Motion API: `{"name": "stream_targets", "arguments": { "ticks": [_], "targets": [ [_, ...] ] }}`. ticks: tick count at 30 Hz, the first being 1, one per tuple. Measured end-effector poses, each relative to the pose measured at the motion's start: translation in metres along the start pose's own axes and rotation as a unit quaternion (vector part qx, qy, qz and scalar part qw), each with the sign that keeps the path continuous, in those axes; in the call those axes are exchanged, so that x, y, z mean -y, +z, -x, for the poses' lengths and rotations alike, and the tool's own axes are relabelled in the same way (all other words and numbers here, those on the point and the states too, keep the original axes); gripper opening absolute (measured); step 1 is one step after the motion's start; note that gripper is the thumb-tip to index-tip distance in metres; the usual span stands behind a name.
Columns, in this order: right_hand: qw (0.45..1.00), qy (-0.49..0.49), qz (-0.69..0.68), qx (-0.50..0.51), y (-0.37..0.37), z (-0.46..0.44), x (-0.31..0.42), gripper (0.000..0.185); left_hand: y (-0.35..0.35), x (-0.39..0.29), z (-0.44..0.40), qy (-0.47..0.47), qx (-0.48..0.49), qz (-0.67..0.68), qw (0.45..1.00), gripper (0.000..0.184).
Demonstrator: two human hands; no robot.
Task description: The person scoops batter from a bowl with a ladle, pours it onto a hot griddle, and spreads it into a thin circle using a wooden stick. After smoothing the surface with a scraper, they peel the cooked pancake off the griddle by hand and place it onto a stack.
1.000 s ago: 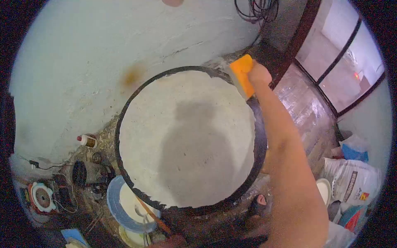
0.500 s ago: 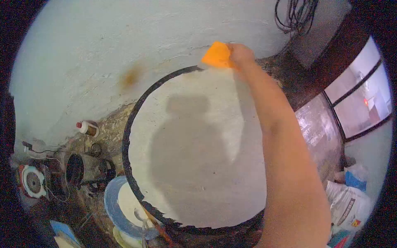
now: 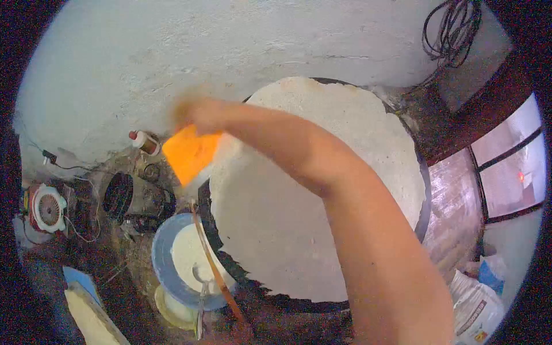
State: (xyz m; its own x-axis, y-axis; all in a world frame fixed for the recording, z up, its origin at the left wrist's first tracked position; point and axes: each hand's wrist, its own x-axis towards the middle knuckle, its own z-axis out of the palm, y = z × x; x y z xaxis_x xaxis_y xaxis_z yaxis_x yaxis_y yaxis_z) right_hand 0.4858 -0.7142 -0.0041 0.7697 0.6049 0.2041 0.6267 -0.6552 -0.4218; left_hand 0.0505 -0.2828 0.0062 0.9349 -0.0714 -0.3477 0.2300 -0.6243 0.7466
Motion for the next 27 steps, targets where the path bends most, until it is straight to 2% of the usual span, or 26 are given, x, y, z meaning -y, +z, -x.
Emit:
{"name": "stream_targets", "arguments": {
  "ticks": [1,2,3,4,5,6,7,8,9,10,11,12,13,14,15,16,17,18,19,20,21,22,24,25,27],
  "targets": [
    [0.996,-0.055,-0.065,0.008,0.017,-0.003,0.026,0.049,0.001,0.011,0.008,-0.172,-0.018,0.196,0.965,0.032],
    [0.988,-0.120,-0.077,0.054,0.037,-0.010,0.052,0.046,0.004,0.017,0.012,-0.175,-0.020,0.196,0.965,0.032],
    [0.980,-0.177,-0.068,0.061,0.050,-0.001,0.085,0.039,0.007,0.020,0.014,-0.044,-0.043,0.065,0.996,0.033],
    [0.965,-0.217,-0.093,0.110,0.050,0.013,0.126,0.033,0.012,-0.015,0.005,0.089,-0.064,-0.068,0.992,0.033],
    [0.942,-0.064,-0.135,0.301,0.049,0.031,0.174,0.024,0.013,-0.059,0.000,0.239,-0.106,-0.238,0.936,0.033],
    [0.940,-0.233,0.008,0.249,0.080,0.057,0.197,0.017,0.012,-0.063,0.004,0.241,-0.107,-0.238,0.935,0.033],
    [0.947,-0.183,-0.034,0.262,0.110,0.090,0.224,0.012,0.011,-0.062,0.008,0.251,-0.121,-0.232,0.932,0.032],
    [0.930,-0.206,-0.039,0.303,0.107,0.123,0.253,0.010,0.011,-0.057,0.012,0.262,-0.134,-0.226,0.929,0.031],
    [0.904,-0.266,-0.003,0.334,0.099,0.149,0.276,0.009,0.017,-0.013,0.012,0.369,-0.176,-0.155,0.899,0.030],
    [0.900,-0.249,0.002,0.357,0.086,0.175,0.296,0.010,0.025,-0.024,0.014,0.375,-0.176,-0.155,0.897,0.030],
    [0.897,-0.224,-0.007,0.381,0.086,0.199,0.306,0.012,0.041,-0.050,0.015,0.314,-0.246,-0.021,0.917,0.029],
    [0.893,-0.198,-0.016,0.404,0.085,0.220,0.313,0.016,0.048,-0.064,0.020,0.243,-0.308,0.114,0.913,0.029],
    [0.924,-0.121,-0.068,0.358,0.076,0.239,0.316,0.021,0.038,-0.063,0.027,0.250,-0.304,0.116,0.912,0.029],
    [0.944,-0.041,-0.118,0.306,0.063,0.257,0.315,0.026,0.021,-0.061,0.031,0.271,-0.240,-0.048,0.931,0.028],
    [0.956,0.070,-0.134,0.253,0.050,0.272,0.312,0.028,0.010,-0.060,0.036,0.286,-0.169,-0.210,0.919,0.027],
    [0.952,0.182,-0.149,0.195,0.036,0.289,0.307,0.030,0.009,-0.057,0.041,0.297,-0.163,-0.208,0.918,0.027],
    [0.930,0.300,-0.092,0.191,0.026,0.307,0.293,0.027,0.010,-0.053,0.043,0.300,-0.171,-0.203,0.916,0.027],
    [0.945,0.320,-0.067,-0.028,0.035,0.340,0.268,0.034,0.012,-0.051,0.043,0.305,-0.177,-0.197,0.915,0.027],
    [0.878,0.399,-0.124,-0.232,0.035,0.366,0.252,0.039,0.013,-0.050,0.044,0.318,-0.168,-0.195,0.912,0.027],
    [0.810,0.476,-0.167,-0.299,0.026,0.394,0.223,0.047,0.014,-0.051,0.045,0.308,-0.180,-0.181,0.916,0.028],
    [0.761,0.526,-0.049,-0.378,0.014,0.423,0.209,0.047,0.014,-0.051,0.047,0.298,-0.194,-0.167,0.919,0.029],
    [0.696,0.538,-0.087,-0.468,-0.002,0.442,0.203,0.044,0.013,-0.051,0.048,0.309,-0.189,-0.167,0.917,0.029],
    [0.624,0.550,-0.074,-0.551,-0.015,0.497,0.177,0.040,0.012,-0.048,0.053,0.242,-0.148,-0.128,0.950,0.033],
    [0.621,0.548,-0.074,-0.556,-0.015,0.519,0.174,0.040,0.013,-0.048,0.055,0.249,-0.148,-0.129,0.948,0.033],
    [0.581,0.603,-0.026,-0.547,-0.011,0.544,0.177,0.041,0.016,-0.046,0.058,0.246,-0.164,-0.101,0.950,0.030]
  ]
}}
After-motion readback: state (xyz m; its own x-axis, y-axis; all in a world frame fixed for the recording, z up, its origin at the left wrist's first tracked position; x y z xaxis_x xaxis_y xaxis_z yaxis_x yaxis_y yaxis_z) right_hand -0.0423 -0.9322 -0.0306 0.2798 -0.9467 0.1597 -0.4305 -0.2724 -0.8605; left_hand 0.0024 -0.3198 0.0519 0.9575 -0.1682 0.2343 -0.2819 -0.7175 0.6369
